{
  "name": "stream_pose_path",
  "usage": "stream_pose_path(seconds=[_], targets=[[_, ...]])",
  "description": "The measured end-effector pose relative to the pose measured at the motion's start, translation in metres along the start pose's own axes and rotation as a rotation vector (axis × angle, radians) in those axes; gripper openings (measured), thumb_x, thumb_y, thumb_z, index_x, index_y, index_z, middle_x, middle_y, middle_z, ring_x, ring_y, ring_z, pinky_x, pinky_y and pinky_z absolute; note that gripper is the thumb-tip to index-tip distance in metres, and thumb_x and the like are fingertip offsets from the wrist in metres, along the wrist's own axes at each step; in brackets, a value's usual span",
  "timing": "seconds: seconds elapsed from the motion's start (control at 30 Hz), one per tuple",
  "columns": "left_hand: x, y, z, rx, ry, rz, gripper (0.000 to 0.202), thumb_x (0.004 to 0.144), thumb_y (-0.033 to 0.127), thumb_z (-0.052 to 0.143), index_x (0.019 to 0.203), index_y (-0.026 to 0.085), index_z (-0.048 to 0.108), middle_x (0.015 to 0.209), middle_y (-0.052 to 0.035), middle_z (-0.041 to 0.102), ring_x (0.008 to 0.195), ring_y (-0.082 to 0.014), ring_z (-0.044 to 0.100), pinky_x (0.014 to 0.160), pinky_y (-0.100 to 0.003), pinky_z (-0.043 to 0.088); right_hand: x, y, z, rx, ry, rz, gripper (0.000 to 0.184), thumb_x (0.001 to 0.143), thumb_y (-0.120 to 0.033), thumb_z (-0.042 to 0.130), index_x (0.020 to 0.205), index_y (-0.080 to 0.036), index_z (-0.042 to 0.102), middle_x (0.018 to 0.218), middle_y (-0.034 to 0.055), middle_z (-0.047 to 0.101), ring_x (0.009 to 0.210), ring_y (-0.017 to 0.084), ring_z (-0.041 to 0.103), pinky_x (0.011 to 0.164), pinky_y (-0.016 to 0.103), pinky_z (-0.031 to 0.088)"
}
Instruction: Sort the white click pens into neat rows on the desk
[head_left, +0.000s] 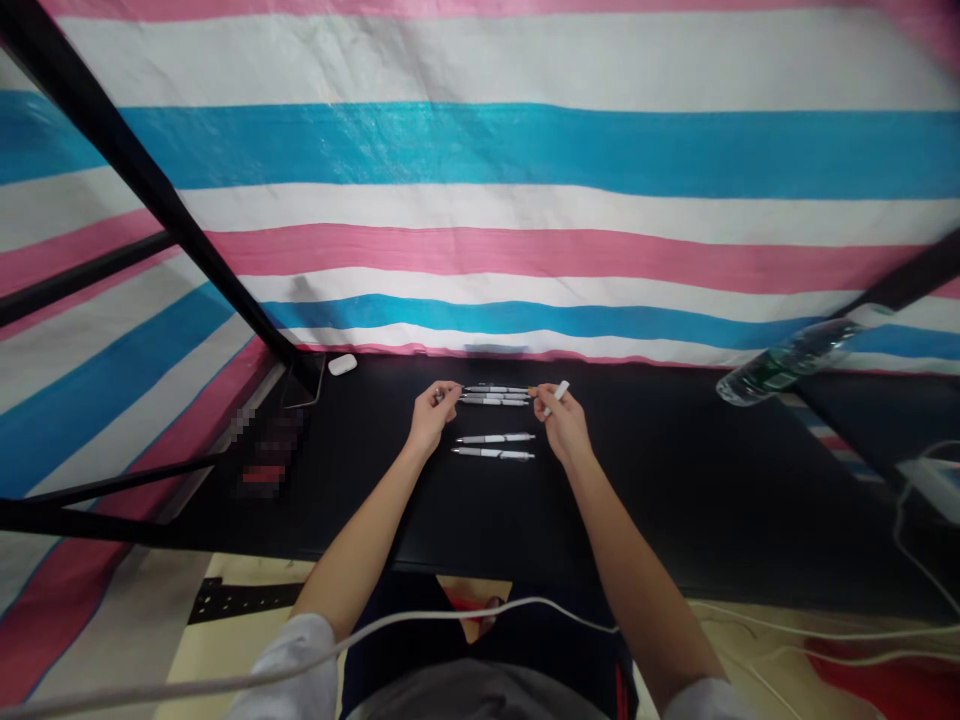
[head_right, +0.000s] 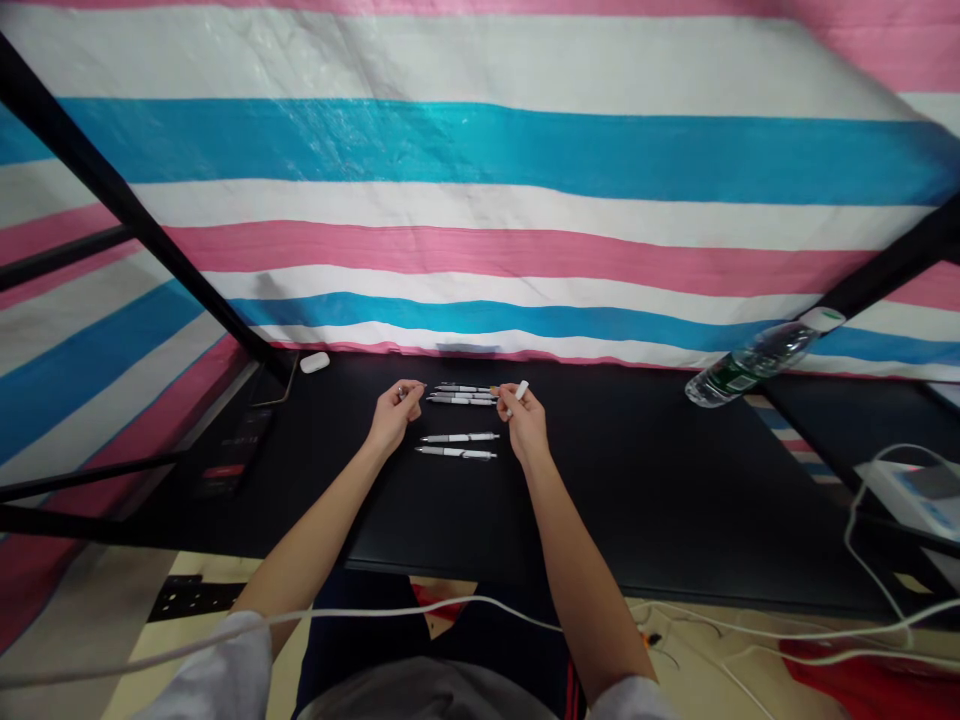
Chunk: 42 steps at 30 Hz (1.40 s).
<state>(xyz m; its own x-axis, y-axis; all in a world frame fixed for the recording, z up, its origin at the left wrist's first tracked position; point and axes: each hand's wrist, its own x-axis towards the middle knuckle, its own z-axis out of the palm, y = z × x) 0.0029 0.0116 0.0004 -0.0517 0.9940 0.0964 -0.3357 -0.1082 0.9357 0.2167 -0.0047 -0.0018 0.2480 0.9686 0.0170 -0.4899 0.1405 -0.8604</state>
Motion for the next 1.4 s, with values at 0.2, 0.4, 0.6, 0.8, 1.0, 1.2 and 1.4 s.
stream_pose_path(seconds=[0.2,0.4,0.6,0.8,1.0,1.2,1.4], targets=[[-0.003,-0.001,0.000,0.064,-0.045,0.009,0.032,0.068,0.042,0.079,0.080,0.015,0.066,0.056,0.0072,0.037,0.043,-0.0026,0.031,0.042,-0.020,0.023,-0.004,0.001,0.005,-0.078,-0.036,-0.014,0.030,0.060,-0.037,0.081,0.076,-0.019,0.063,0.074,0.0037,0.069,0.053,0.009,0.045,0.044,0.023,0.029],[-0.003,-0.001,0.001,0.061,-0.069,-0.007,0.031,0.068,0.042,0.079,0.081,0.015,0.067,0.055,0.0071,0.037,0.043,-0.0028,0.031,0.042,-0.020,0.023,-0.006,0.000,0.007,-0.081,-0.044,-0.011,0.029,0.060,-0.036,0.081,0.076,-0.019,0.064,0.074,0.0041,0.069,0.053,0.008,0.045,0.043,0.022,0.030],[-0.005,0.002,0.003,0.077,-0.056,-0.025,0.032,0.067,0.042,0.079,0.080,0.015,0.067,0.056,0.0065,0.038,0.044,-0.0030,0.031,0.042,-0.020,0.023,-0.006,-0.001,0.007,-0.071,-0.031,-0.017,0.027,0.060,-0.035,0.081,0.075,-0.019,0.064,0.072,0.0038,0.069,0.053,0.008,0.044,0.044,0.022,0.028],[-0.006,0.002,0.004,0.097,-0.072,-0.028,0.032,0.067,0.043,0.079,0.079,0.016,0.067,0.055,0.0067,0.036,0.044,-0.0030,0.030,0.042,-0.020,0.022,-0.007,-0.002,0.008,-0.060,-0.043,-0.002,0.026,0.060,-0.033,0.081,0.075,-0.018,0.066,0.071,0.0036,0.069,0.052,0.007,0.045,0.044,0.021,0.028],[-0.009,0.001,0.005,0.114,-0.117,-0.062,0.032,0.068,0.043,0.078,0.080,0.015,0.067,0.056,0.0071,0.032,0.045,-0.0033,0.029,0.043,-0.019,0.022,-0.008,0.004,0.010,-0.083,-0.074,0.030,0.027,0.059,-0.034,0.082,0.074,-0.018,0.066,0.073,0.0051,0.070,0.053,0.008,0.047,0.044,0.022,0.029],[-0.008,0.007,0.009,-0.100,-0.140,-0.138,0.036,0.073,0.037,0.075,0.102,0.016,0.066,0.060,0.0049,0.041,0.048,-0.0059,0.035,0.045,-0.020,0.027,-0.007,0.001,0.007,-0.030,-0.063,0.042,0.029,0.060,-0.035,0.082,0.075,-0.019,0.064,0.075,0.0038,0.069,0.055,0.009,0.048,0.045,0.022,0.032],[-0.004,0.021,0.005,-0.427,-0.143,-0.335,0.034,0.082,0.034,0.051,0.104,0.013,0.064,0.083,-0.0083,0.060,0.069,-0.0150,0.056,0.059,-0.027,0.045,0.000,-0.002,-0.002,0.027,-0.013,0.058,0.031,0.059,-0.034,0.083,0.078,-0.020,0.063,0.078,0.0030,0.069,0.058,0.010,0.051,0.044,0.022,0.033]])
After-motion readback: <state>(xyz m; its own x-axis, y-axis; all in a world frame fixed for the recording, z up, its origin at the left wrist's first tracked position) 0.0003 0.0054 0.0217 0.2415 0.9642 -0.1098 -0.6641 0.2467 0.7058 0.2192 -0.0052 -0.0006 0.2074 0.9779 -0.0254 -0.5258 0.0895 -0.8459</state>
